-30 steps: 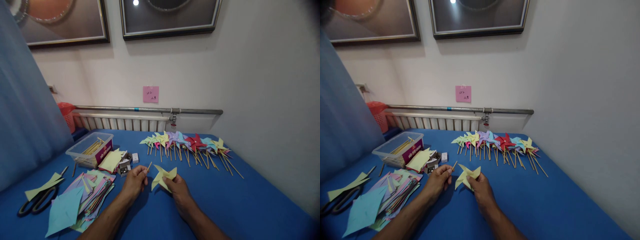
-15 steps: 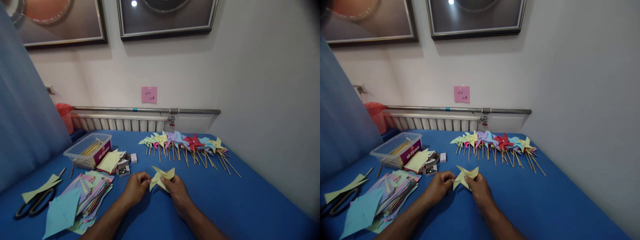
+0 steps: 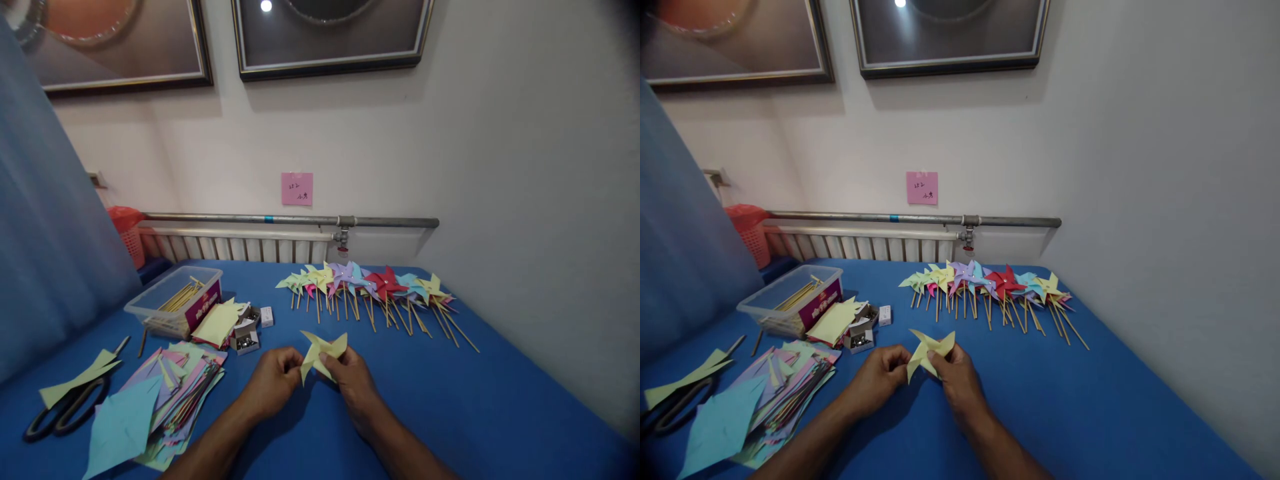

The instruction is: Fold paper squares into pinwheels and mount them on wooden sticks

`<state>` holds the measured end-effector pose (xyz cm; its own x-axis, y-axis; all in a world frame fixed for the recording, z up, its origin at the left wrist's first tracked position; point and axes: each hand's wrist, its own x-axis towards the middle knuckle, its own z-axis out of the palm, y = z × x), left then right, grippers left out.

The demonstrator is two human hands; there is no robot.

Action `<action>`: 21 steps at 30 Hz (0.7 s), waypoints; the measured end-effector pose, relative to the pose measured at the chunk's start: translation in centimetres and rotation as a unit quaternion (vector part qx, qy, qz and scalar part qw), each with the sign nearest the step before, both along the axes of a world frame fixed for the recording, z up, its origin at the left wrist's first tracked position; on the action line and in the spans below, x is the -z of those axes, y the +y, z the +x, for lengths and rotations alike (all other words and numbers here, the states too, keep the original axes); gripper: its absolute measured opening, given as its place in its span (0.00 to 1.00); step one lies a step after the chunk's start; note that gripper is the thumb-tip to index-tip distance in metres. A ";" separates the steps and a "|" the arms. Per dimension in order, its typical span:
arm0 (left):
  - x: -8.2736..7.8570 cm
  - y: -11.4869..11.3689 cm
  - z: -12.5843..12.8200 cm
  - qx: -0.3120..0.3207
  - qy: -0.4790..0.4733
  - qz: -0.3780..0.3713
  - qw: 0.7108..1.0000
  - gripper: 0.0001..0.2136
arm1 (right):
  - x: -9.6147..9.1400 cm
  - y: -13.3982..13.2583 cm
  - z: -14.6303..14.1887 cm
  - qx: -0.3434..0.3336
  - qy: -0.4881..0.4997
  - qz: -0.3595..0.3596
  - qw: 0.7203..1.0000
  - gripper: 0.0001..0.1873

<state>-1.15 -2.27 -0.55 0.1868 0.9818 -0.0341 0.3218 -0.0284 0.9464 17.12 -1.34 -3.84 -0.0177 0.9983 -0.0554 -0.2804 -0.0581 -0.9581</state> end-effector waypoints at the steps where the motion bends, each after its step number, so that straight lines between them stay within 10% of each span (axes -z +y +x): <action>1: 0.0 0.0 0.0 0.003 0.001 0.000 1.000 0.05 | -0.1 0.0 0.0 0.001 0.009 -0.005 1.000 0.29; 21: -0.6 -0.2 -0.5 -0.001 0.062 0.041 0.997 0.09 | -0.3 0.0 -0.1 0.007 0.032 -0.001 0.999 0.20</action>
<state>-1.66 -2.50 0.09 0.1836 0.9827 0.0232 0.4364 -0.1027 0.8939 17.01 -1.36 -3.56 -0.0068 0.9983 -0.0572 -0.3415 -0.0561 -0.9382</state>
